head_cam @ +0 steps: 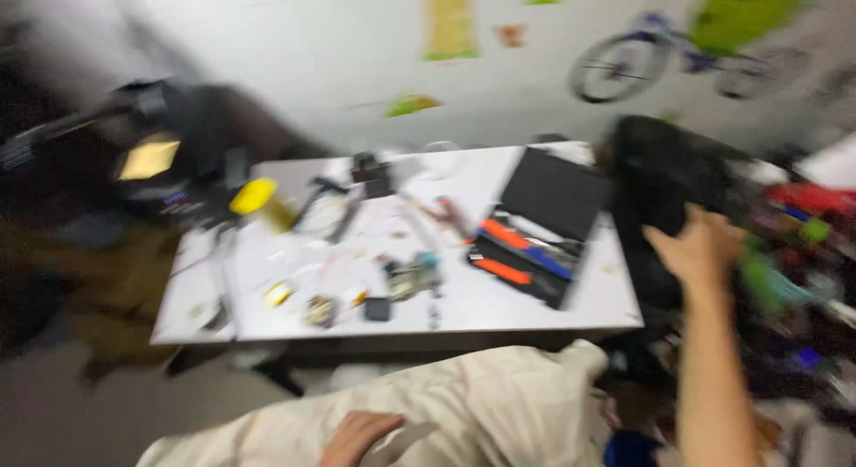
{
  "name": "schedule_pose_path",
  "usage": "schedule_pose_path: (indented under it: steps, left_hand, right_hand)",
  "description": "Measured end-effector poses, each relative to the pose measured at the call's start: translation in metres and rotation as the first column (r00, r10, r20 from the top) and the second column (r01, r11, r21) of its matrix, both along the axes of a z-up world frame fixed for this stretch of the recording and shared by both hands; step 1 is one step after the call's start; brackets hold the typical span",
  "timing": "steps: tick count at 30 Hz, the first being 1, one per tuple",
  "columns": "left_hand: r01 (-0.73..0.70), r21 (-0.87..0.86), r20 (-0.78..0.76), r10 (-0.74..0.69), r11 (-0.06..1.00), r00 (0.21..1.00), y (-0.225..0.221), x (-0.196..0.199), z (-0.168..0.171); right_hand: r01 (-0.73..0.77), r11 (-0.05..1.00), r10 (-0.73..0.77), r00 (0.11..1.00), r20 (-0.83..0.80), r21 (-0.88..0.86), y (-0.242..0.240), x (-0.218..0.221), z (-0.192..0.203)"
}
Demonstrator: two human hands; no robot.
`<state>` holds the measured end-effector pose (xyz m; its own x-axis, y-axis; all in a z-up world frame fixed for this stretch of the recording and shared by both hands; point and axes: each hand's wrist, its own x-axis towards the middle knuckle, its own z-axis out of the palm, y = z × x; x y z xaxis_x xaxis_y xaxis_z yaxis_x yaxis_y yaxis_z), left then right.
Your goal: Connecting components of a smartwatch and testing the touch screen functionality.
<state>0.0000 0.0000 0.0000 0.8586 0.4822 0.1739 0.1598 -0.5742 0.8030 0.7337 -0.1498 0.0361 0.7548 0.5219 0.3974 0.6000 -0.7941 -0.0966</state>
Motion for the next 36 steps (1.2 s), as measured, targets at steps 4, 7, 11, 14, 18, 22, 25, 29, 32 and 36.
schedule_pose_path:
  steps: [4, 7, 11, 14, 18, 22, 25, 29, 32, 36]
  left_hand:
    - [0.035, -0.033, 0.197, -0.028, 0.999, 0.980, 0.012, 0.035, 0.098]
    - [-0.028, -0.182, 0.131, 0.052, 0.983, 0.990, 0.004, 0.027, 0.124]
    - [-0.017, -0.212, 0.126, 0.045, 0.977, 0.991, -0.002, 0.014, 0.155]
    - [-0.018, -0.247, 0.153, 0.057, 0.969, 0.987, -0.006, 0.004, 0.167]
    - [0.034, -0.203, 0.213, 0.010, 0.978, 0.977, -0.010, -0.013, 0.169]
    - [0.068, -0.191, 0.238, -0.021, 0.979, 0.971, -0.017, -0.029, 0.175]
    - [0.095, -0.217, 0.204, -0.050, 0.972, 0.978, -0.022, -0.041, 0.174]
    - [0.130, -0.163, 0.292, -0.078, 0.978, 0.953, -0.024, -0.054, 0.178]
    - [0.121, -0.188, 0.255, -0.071, 0.975, 0.964, -0.027, -0.061, 0.183]
    - [0.119, -0.231, 0.253, -0.058, 0.966, 0.966, -0.035, -0.073, 0.179]
  right_hand:
    - [0.074, 0.989, -0.074, 0.997, 0.008, -0.131, -0.005, 0.027, -0.037]
    - [0.049, 0.995, -0.048, 0.999, 0.009, -0.088, -0.008, 0.039, -0.051]
    - [0.080, 0.995, -0.072, 0.990, 0.120, -0.067, -0.007, 0.031, -0.043]
    - [-0.160, 0.947, 0.120, 0.981, 0.154, 0.278, -0.008, -0.029, 0.006]
    - [-0.322, 0.844, 0.105, 0.884, 0.456, 0.429, -0.003, -0.119, 0.076]
    - [-0.545, 0.702, 0.193, 0.766, 0.613, 0.459, 0.024, -0.210, 0.149]
    - [0.194, 0.129, 0.958, 0.227, -0.173, 0.972, 0.039, -0.266, 0.221]
    - [-0.146, 0.025, 0.998, -0.057, -0.034, 0.989, 0.025, -0.367, 0.293]
    - [-0.078, -0.161, 0.978, -0.143, 0.148, 0.984, 0.026, -0.441, 0.338]
    - [-0.183, -0.162, 0.985, -0.092, 0.147, 0.970, 0.034, -0.489, 0.373]
